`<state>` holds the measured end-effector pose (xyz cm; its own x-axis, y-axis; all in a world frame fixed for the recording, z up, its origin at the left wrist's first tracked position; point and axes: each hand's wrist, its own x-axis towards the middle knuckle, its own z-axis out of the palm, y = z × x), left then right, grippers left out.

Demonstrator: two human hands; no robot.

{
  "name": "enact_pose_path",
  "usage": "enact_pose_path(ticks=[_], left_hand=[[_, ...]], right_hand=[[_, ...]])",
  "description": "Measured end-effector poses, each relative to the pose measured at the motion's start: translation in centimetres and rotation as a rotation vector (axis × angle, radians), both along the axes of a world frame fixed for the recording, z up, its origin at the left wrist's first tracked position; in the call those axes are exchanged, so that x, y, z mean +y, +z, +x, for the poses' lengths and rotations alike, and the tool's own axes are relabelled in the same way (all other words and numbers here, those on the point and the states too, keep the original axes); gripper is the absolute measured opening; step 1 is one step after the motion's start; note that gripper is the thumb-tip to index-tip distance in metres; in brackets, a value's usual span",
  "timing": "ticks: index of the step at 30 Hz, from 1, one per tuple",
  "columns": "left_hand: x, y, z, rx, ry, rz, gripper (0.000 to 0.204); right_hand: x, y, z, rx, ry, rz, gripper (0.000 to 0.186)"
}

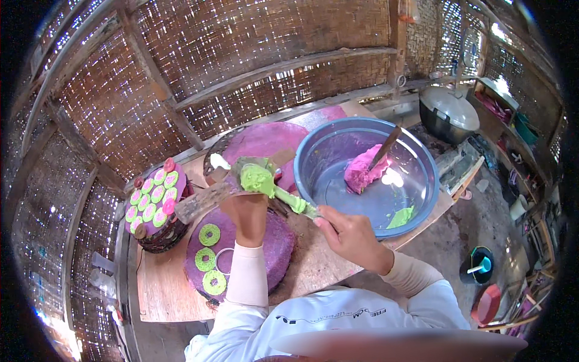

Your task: The person fills circular molds on a purple mat with green and pink dough using a wooden tool and a metal scraper. They repeatedly scoop dough from a blue basin, press it into the molds, and smooth the surface, arranging the filled molds in rows.

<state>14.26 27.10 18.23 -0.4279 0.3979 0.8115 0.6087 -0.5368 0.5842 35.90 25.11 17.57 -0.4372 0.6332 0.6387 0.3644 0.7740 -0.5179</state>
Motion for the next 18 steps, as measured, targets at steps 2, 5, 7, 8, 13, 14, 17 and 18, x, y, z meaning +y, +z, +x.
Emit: enact_pose_path(ticks=[2,5,7,8,13,14,17,18], left_hand=[[-0.1,-0.1,-1.0,0.022,0.012,-0.058,0.032],[-0.2,1.6,-1.0,-0.003,0.219,-0.194,0.047],[-0.8,1.2,-3.2,0.259,0.371,0.075,0.052],[-1.3,0.9,-4.4,0.26,0.408,0.088,0.053],[-5.3,0.9,-5.9,-0.339,-0.017,0.012,0.032],[-5.9,0.0,-7.0,-0.385,-0.069,-0.011,0.03],[-6.1,-1.1,-8.8,-0.494,-0.373,0.009,0.027],[-5.7,0.3,-7.9,-0.507,-0.57,0.072,0.027]], right_hand=[[0.1,0.1,1.5,-0.041,0.098,-0.137,0.02],[1.7,1.3,6.1,-0.156,0.225,-0.36,0.025],[4.3,3.8,9.7,-0.353,0.126,-0.409,0.026],[5.4,6.0,11.3,-0.511,0.04,-0.48,0.024],[11.8,4.3,15.8,-1.173,-0.335,-0.28,0.019],[12.6,3.1,15.9,-1.307,-0.393,-0.287,0.019],[14.6,-2.0,17.2,-1.378,-0.444,-0.275,0.017],[14.5,-2.2,17.1,-1.357,-0.455,-0.206,0.016]])
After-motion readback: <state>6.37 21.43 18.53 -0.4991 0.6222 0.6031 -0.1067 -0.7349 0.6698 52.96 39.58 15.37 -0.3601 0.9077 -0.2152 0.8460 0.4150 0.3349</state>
